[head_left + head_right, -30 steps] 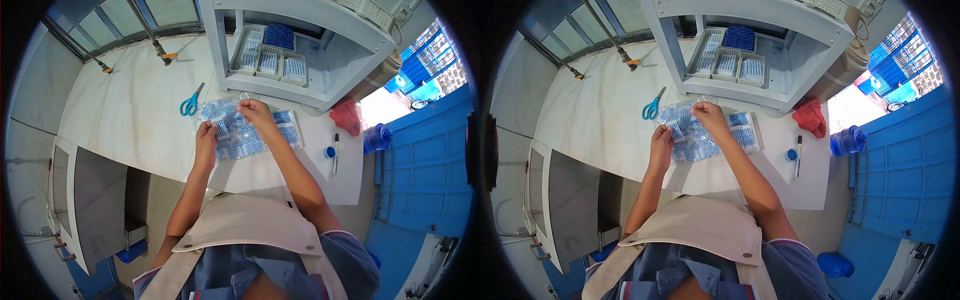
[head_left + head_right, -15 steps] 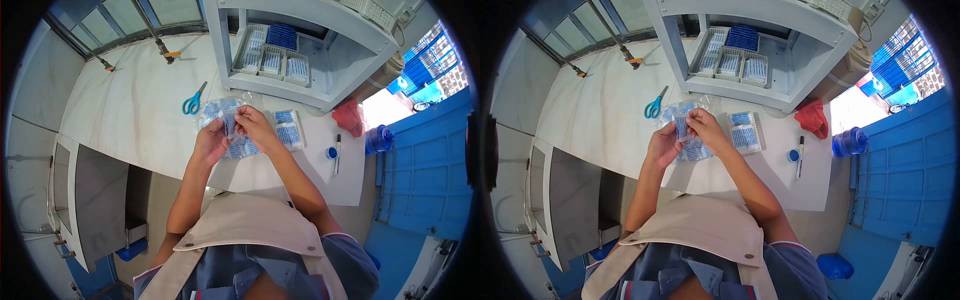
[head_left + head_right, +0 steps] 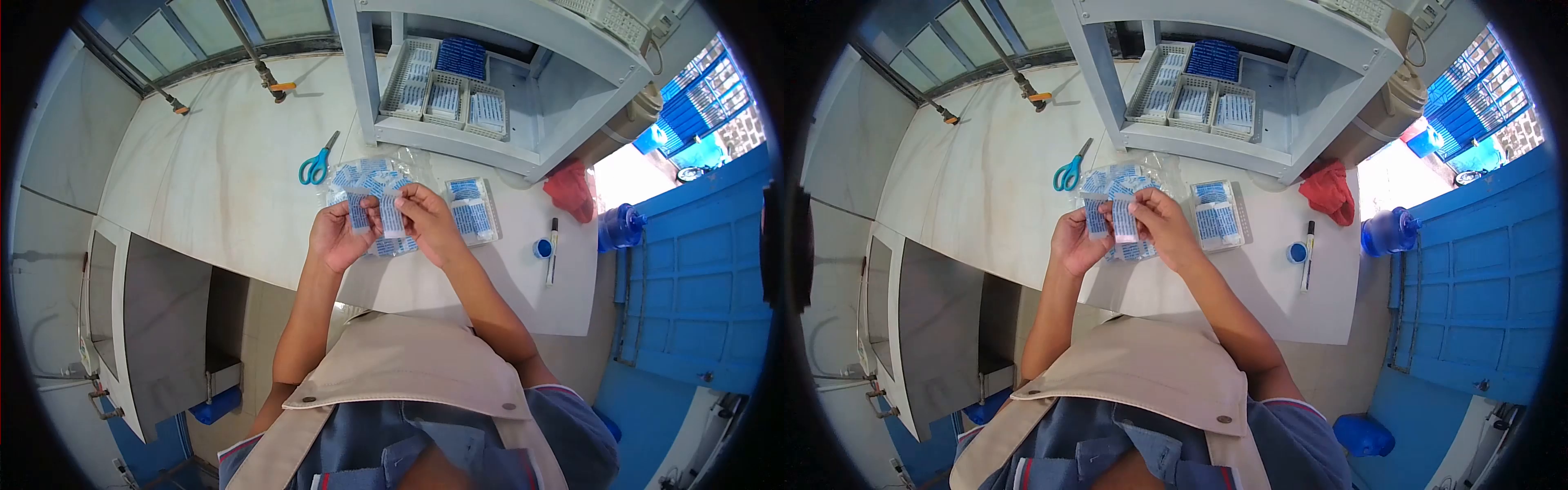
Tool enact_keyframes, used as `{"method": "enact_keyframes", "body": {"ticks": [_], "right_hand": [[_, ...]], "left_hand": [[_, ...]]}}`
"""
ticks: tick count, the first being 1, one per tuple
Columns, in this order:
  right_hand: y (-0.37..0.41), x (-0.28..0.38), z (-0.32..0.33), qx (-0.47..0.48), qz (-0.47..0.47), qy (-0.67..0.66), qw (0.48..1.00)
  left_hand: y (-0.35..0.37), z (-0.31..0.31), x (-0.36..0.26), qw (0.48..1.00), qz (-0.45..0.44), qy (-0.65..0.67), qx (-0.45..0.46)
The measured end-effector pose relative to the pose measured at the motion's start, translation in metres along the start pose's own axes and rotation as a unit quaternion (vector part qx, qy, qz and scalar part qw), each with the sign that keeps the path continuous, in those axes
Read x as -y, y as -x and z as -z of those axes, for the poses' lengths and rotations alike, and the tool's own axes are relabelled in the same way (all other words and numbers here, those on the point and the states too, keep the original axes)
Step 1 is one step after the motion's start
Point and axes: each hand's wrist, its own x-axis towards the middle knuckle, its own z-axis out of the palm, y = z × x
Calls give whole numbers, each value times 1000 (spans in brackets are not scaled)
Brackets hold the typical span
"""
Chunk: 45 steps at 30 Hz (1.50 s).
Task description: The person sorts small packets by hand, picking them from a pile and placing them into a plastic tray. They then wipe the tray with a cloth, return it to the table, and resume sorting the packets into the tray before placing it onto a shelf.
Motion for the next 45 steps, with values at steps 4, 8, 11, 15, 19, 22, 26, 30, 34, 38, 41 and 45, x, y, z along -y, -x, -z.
{"method": "enact_keyframes", "body": {"ticks": [4,8,11,15,19,22,26,30,34,38,41,45], "right_hand": [[-1,10,-2,-4,15,-51,999],[-2,13,-7,8,-1,-4,1000],[-6,12,-15,-38,76,105,991],[-8,-7,-23,-69,124,147,979],[-12,-25,-33,-138,190,243,941],[-7,-30,-43,-135,195,278,931],[-5,-43,-48,-114,238,329,907],[-8,-47,-40,-38,312,485,816],[-50,-30,-10,-25,183,461,868],[-74,-33,-2,-69,157,558,812],[-88,-44,7,-48,167,565,807],[-89,-15,29,-2,1,288,958]], "left_hand": [[-1,-13,8,985,-52,-103,-126],[-3,-6,5,992,-6,-115,-57],[-5,-21,15,980,-35,-157,-117],[-5,-10,16,966,-88,-207,-125],[-5,-5,25,927,-159,-312,-136],[0,-4,35,887,-224,-353,-196],[13,-2,41,866,-258,-356,-239],[29,13,28,837,-229,-432,-245],[36,14,20,855,-225,-387,-261],[34,14,11,879,-207,-350,-249],[29,4,11,882,-209,-339,-251],[28,1,0,894,-220,-318,-227]]}}
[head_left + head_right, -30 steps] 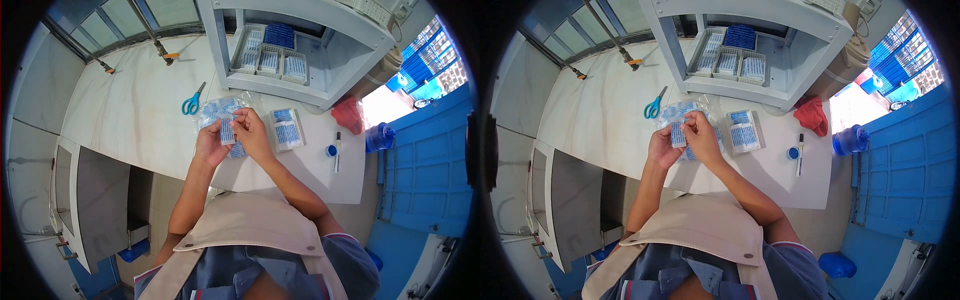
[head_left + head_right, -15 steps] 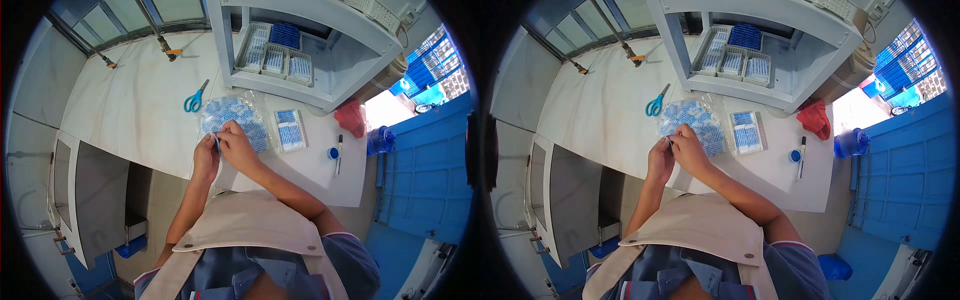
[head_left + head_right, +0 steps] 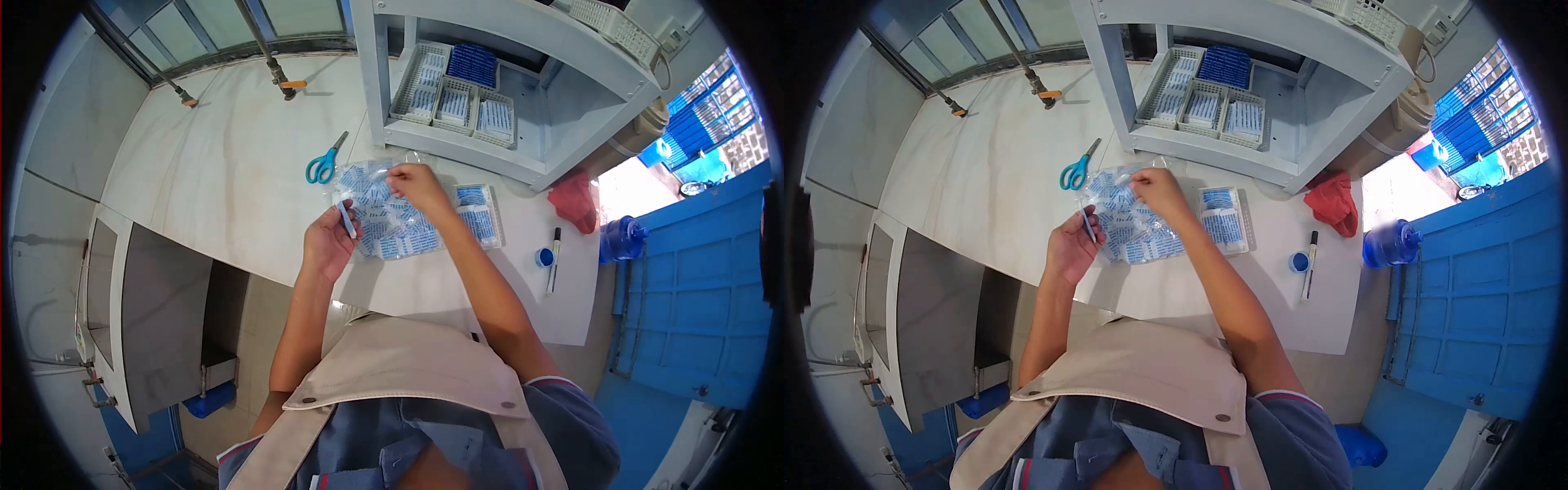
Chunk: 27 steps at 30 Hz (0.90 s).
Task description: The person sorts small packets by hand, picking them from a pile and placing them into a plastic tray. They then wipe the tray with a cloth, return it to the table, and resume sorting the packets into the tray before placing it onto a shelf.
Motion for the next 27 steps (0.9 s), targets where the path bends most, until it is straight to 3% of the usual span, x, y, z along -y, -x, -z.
{"method": "enact_keyframes", "body": {"ticks": [2,4,8,10,11,12,14,16,18,20,21,22,23,25,27], "right_hand": [[15,22,13,11,-34,-75,997],[28,35,18,74,-96,-254,960],[45,37,-14,100,-101,-283,949],[54,37,-36,-4,-30,-131,991],[53,20,-45,-23,28,-150,988],[58,18,-53,-26,28,-151,988],[68,17,-66,-110,116,46,986],[69,17,-68,-93,115,44,988],[52,8,-48,-13,52,-62,997],[34,10,-24,-41,29,6,999],[27,1,-16,-63,140,210,966],[23,-3,-13,-83,245,403,878],[19,-8,-11,-83,248,404,876],[16,-8,-11,2,128,398,908],[10,-6,-7,35,89,393,915]], "left_hand": [[-8,4,-2,999,13,15,26],[-17,-1,0,998,27,30,54],[-18,-34,22,1000,17,6,23],[-14,-40,25,1000,0,-15,-6],[-10,-38,26,999,-25,-19,-6],[-5,-36,28,999,-49,-23,-6],[0,-17,38,998,-56,-21,-23],[8,-14,35,997,-68,-17,-45],[18,-13,28,993,-51,6,-104],[18,-8,22,993,-49,4,-109],[16,0,21,996,-44,3,-78],[15,1,19,998,-41,1,-46],[13,1,18,998,-43,2,-44],[14,-4,15,998,-42,7,-52],[16,-10,9,998,-38,-1,-54]]}}
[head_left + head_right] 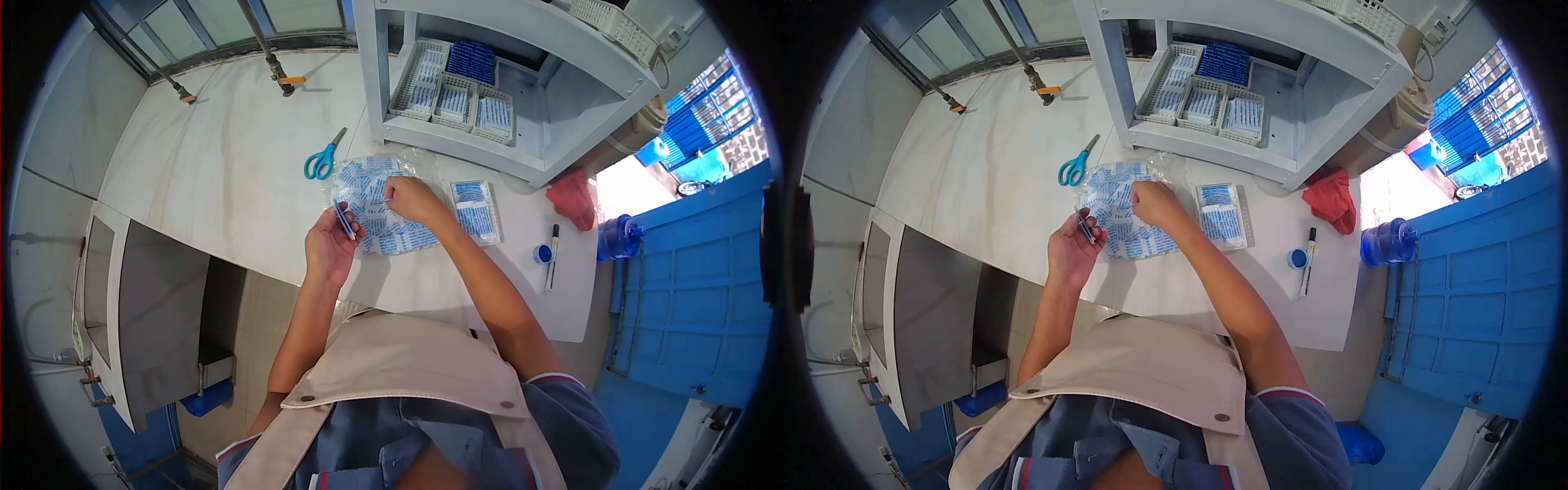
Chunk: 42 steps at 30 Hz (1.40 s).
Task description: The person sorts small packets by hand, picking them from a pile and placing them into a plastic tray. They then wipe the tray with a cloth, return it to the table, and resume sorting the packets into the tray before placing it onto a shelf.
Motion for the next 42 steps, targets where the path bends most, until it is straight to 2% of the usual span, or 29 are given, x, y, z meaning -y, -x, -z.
{"method": "enact_keyframes", "body": {"ticks": [1,2,4,5,6,7,8,10,11,13,14,16,23,26,28,29,31,32,34,35,37,38,40,41,42], "right_hand": [[-2,-1,3,43,-26,-13,999],[-2,-3,5,42,-25,-13,999],[-1,-9,9,-30,86,-91,992],[-2,-13,12,-31,86,-91,992],[-2,-10,18,18,-5,-219,976],[-1,-6,23,67,-97,-342,932],[1,-1,26,66,-97,-342,932],[5,3,31,44,-145,-429,890],[7,5,35,42,-145,-429,891],[10,5,40,-19,-134,-482,865],[11,5,40,-19,-135,-483,865],[11,2,39,-84,-101,-500,856],[25,4,42,-107,-142,-451,875],[30,2,43,-102,-130,-401,901],[33,0,44,-77,-111,-390,911],[33,0,43,-77,-112,-390,911],[31,4,42,-57,-99,-383,917],[30,6,42,-58,-97,-384,916],[31,14,44,-13,-114,-401,909],[32,17,44,-15,-114,-401,909],[33,20,41,-2,-106,-433,895],[34,20,39,-1,-107,-434,895],[34,20,37,-12,-180,-534,826],[34,18,38,-11,-180,-534,826],[36,19,41,26,-179,-548,817]], "left_hand": [[0,-2,-2,1000,6,-11,-1],[-2,0,-2,1000,5,-11,0],[-8,6,-2,999,-5,-22,39],[-12,7,1,999,-5,-22,39],[-15,5,4,999,-8,-42,28],[-16,4,6,998,-10,-62,16],[-18,4,9,998,-10,-64,17],[-22,1,13,998,26,-60,4],[-23,1,13,998,27,-61,6],[-20,0,8,999,22,-36,17],[-20,1,5,999,22,-36,16],[-22,-1,-2,999,12,-29,29],[-21,-16,-5,999,10,-31,14],[-24,-12,-7,999,1,-37,10],[-30,-10,-15,991,44,-123,34],[-35,-10,-18,991,46,-123,34],[-44,-8,-22,975,183,-43,118],[-45,-5,-24,975,182,-45,119],[-47,-5,-26,954,248,45,165],[-48,-5,-24,953,249,44,167],[-47,-5,-21,956,258,90,109],[-46,-5,-19,956,258,91,108],[-40,-14,-19,961,248,78,98],[-39,-17,-18,961,247,78,98],[-38,-19,-17,976,200,26,85]]}}
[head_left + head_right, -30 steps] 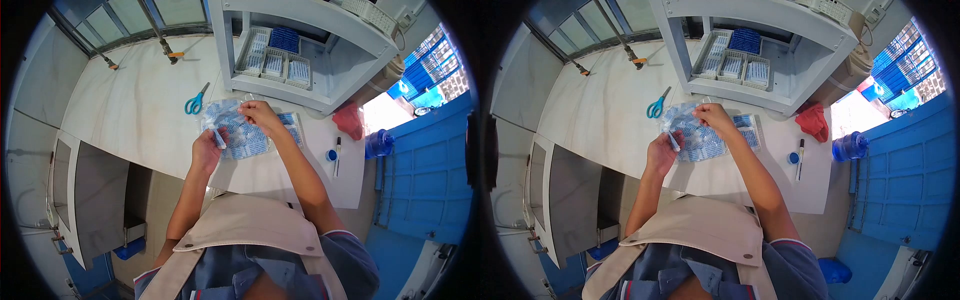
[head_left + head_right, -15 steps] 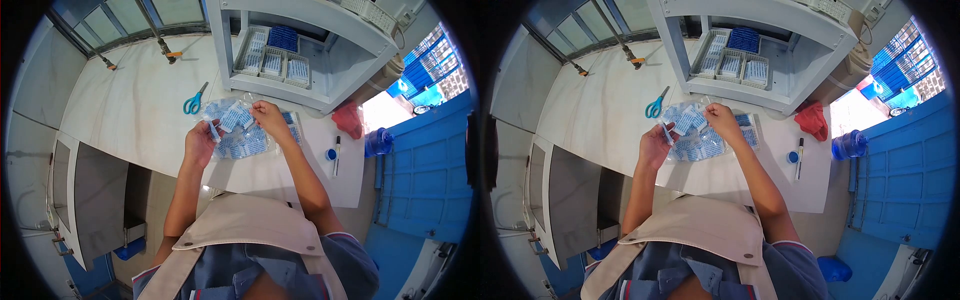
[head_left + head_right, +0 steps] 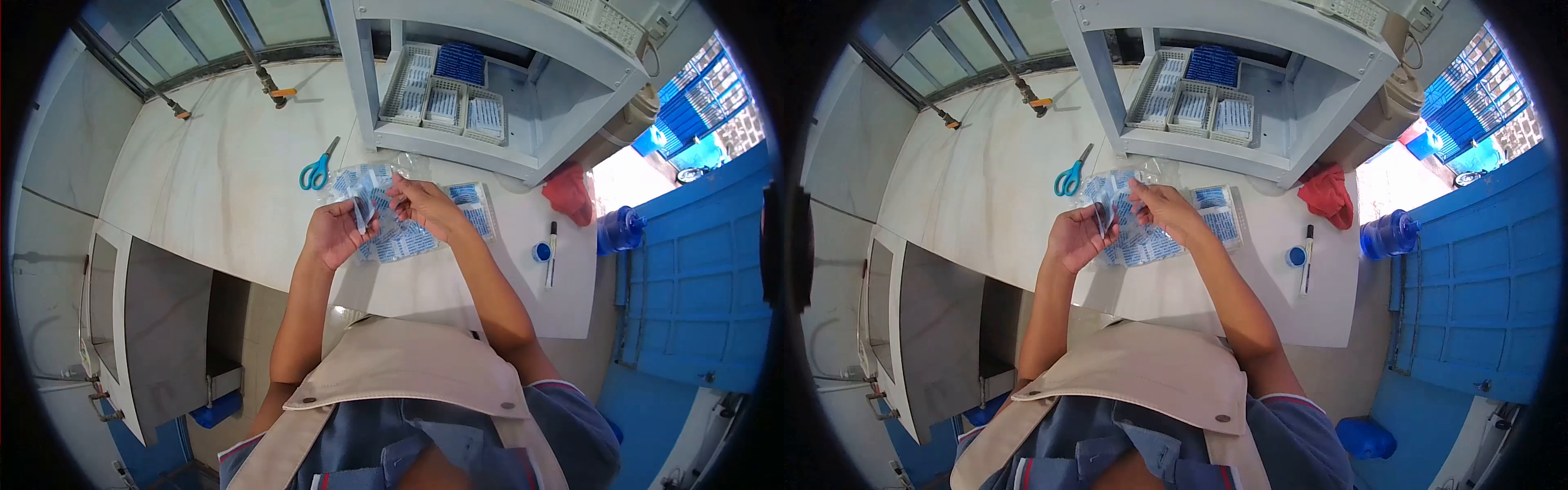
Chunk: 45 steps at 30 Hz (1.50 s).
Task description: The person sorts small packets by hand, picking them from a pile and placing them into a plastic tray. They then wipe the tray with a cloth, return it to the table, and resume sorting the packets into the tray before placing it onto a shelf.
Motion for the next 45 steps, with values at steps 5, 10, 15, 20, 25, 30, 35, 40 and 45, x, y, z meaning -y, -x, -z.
{"method": "enact_keyframes", "body": {"ticks": [5,10,15,20,25,30,35,40,45], "right_hand": [[-1,9,-8,29,28,49,998],[-20,-8,-18,-33,37,320,946],[5,14,-13,13,28,169,985],[16,34,-18,129,44,-70,988],[15,26,-38,61,7,-97,993],[6,-9,-50,-28,126,153,980],[15,-11,-79,-64,251,352,900],[-52,35,-77,18,286,457,842],[-99,-2,-68,-9,354,710,609]], "left_hand": [[-6,4,3,976,-116,-185,-17],[-12,19,16,969,-111,-215,-58],[24,28,3,993,-56,-92,-37],[18,23,-6,989,-125,-77,11],[5,8,3,994,-60,24,85],[12,5,21,994,-98,-39,30],[37,10,34,980,-162,-62,-96],[44,24,13,987,-159,26,-14],[37,36,-9,974,-212,53,-66]]}}
